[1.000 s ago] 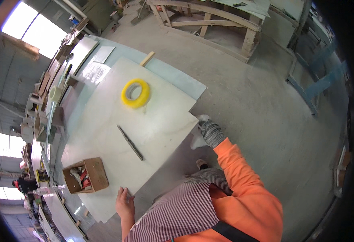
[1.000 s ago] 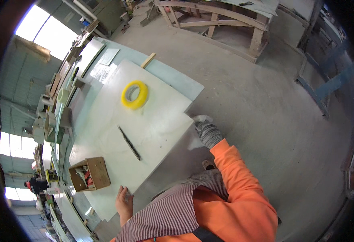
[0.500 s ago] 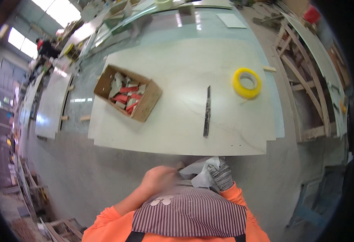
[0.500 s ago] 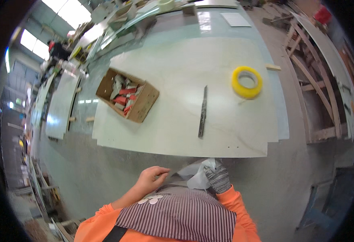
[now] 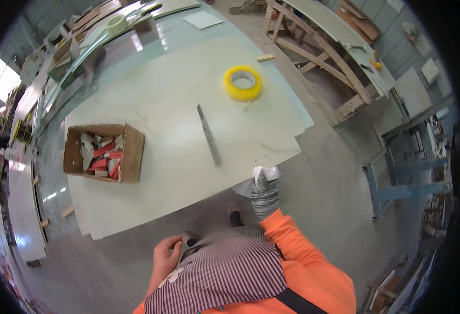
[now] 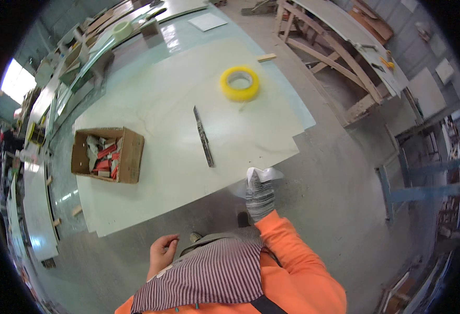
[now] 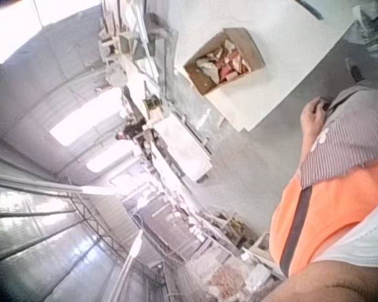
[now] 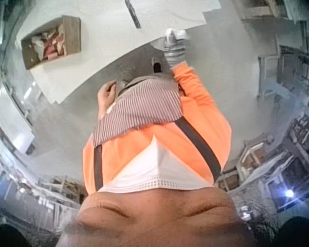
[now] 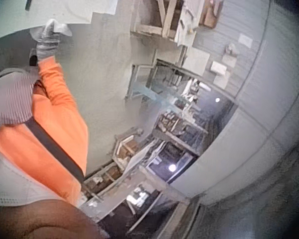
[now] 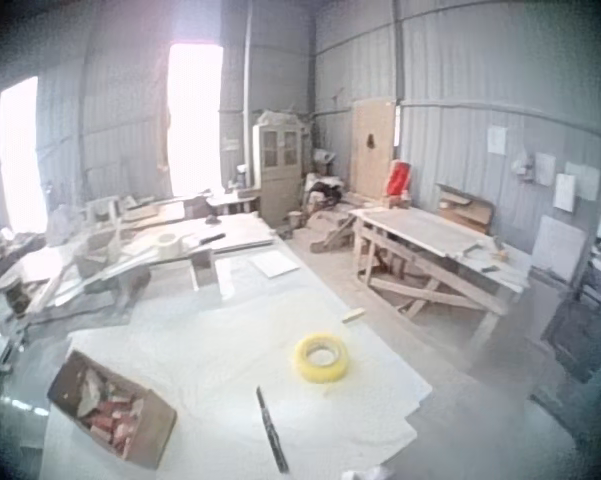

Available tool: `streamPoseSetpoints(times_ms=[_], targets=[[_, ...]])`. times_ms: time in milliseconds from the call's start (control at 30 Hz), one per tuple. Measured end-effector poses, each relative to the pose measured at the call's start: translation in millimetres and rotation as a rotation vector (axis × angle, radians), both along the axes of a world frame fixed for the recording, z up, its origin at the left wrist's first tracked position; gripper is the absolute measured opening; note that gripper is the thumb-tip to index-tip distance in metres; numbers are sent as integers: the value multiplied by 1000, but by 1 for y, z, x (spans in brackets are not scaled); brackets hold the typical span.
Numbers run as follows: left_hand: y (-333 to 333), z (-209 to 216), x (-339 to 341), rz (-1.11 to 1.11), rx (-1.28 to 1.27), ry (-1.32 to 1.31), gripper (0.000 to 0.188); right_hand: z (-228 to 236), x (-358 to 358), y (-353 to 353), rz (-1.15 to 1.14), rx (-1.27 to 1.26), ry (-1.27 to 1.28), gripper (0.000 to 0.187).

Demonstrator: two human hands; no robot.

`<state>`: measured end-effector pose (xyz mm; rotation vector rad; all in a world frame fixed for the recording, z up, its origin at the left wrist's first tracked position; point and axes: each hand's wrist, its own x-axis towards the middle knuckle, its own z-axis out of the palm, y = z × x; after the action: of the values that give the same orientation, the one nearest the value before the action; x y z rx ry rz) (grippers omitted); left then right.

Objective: The person applies yellow tape to a large glass panel, wipes the surface with a cloth, and places small wooden spacers along the edges. The person then picks up a box of small parts and continues arranging spacers on the panel.

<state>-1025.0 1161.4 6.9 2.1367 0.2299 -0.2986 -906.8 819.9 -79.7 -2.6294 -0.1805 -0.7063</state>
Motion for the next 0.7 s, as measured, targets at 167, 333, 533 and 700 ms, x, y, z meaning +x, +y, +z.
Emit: streamPoseSetpoints(times_ms=[167,333,533,700], targets=[[28,4,11,49,49,-75,14,-22,27,-35,-308,138,261,44],[28,0,16,-43,16,-18,16,-19,65,-126,-638,839,109,45],[25,4,22,-120,71,14,21,-54,9,-148,-642,494,251,54],[27,4,23,-171,42,27,22,-89,-16,-126,-578,899,381,55]])
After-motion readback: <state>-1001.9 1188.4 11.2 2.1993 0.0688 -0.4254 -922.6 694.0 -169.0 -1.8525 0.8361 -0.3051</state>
